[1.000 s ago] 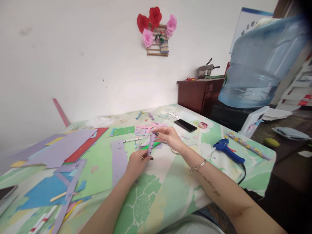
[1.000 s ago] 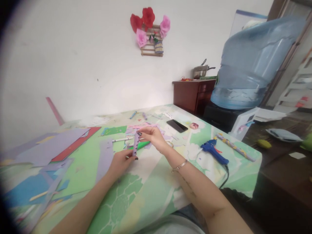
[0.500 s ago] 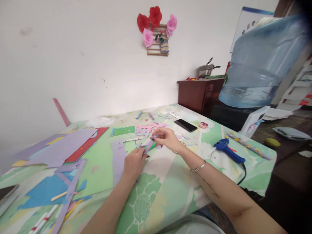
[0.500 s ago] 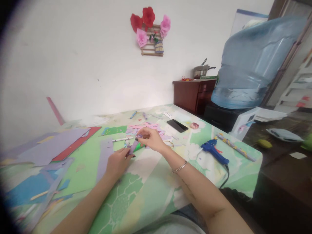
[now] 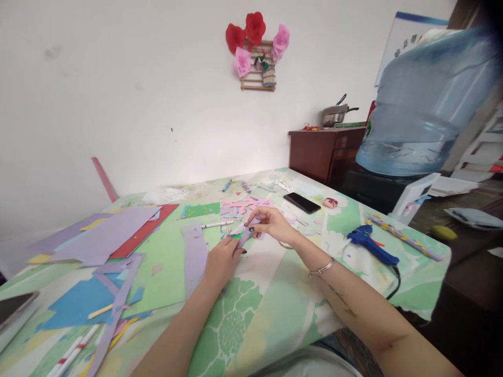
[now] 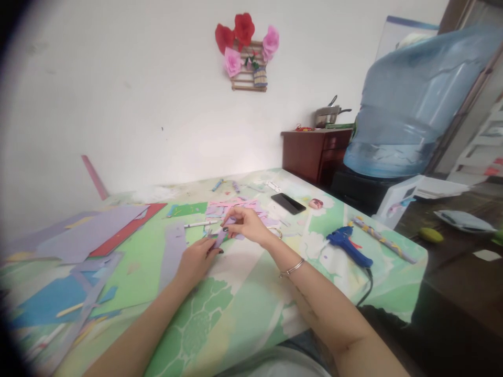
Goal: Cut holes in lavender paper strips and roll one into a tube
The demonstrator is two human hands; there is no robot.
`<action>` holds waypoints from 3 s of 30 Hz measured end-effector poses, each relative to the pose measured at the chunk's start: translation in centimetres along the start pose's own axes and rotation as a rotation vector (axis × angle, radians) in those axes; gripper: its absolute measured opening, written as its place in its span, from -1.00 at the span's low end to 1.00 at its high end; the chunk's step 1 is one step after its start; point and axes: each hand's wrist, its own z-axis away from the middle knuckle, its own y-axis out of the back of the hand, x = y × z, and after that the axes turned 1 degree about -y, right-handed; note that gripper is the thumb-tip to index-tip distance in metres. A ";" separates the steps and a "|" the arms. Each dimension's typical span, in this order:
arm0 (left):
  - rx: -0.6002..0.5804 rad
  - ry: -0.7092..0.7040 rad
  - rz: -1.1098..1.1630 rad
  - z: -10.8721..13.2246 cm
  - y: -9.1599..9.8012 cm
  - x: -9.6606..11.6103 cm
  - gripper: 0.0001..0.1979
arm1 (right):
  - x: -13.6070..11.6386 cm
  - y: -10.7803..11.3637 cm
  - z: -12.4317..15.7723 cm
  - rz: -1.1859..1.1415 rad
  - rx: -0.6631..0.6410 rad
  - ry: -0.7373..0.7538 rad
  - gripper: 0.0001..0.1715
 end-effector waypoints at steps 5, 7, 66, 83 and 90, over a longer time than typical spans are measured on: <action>0.007 0.006 0.212 -0.3 -0.4 -0.4 -0.88 | 0.8 0.2 -0.4 -0.046 0.038 -0.022 -0.72; -0.001 0.006 0.301 -0.4 -0.7 -0.5 -0.88 | 1.1 0.3 -0.6 -0.072 0.074 -0.044 -0.67; 0.179 0.077 0.681 -0.2 -0.7 0.3 -0.74 | 0.0 -1.1 0.5 0.637 0.134 0.153 -0.62; 0.391 -0.133 0.248 -0.1 -0.9 -0.2 -0.72 | 0.2 -1.5 0.6 0.533 0.090 0.107 -0.59; 0.394 -0.147 0.228 0.0 -1.0 -0.2 -0.71 | 0.1 -1.5 0.6 0.590 0.085 0.127 -0.62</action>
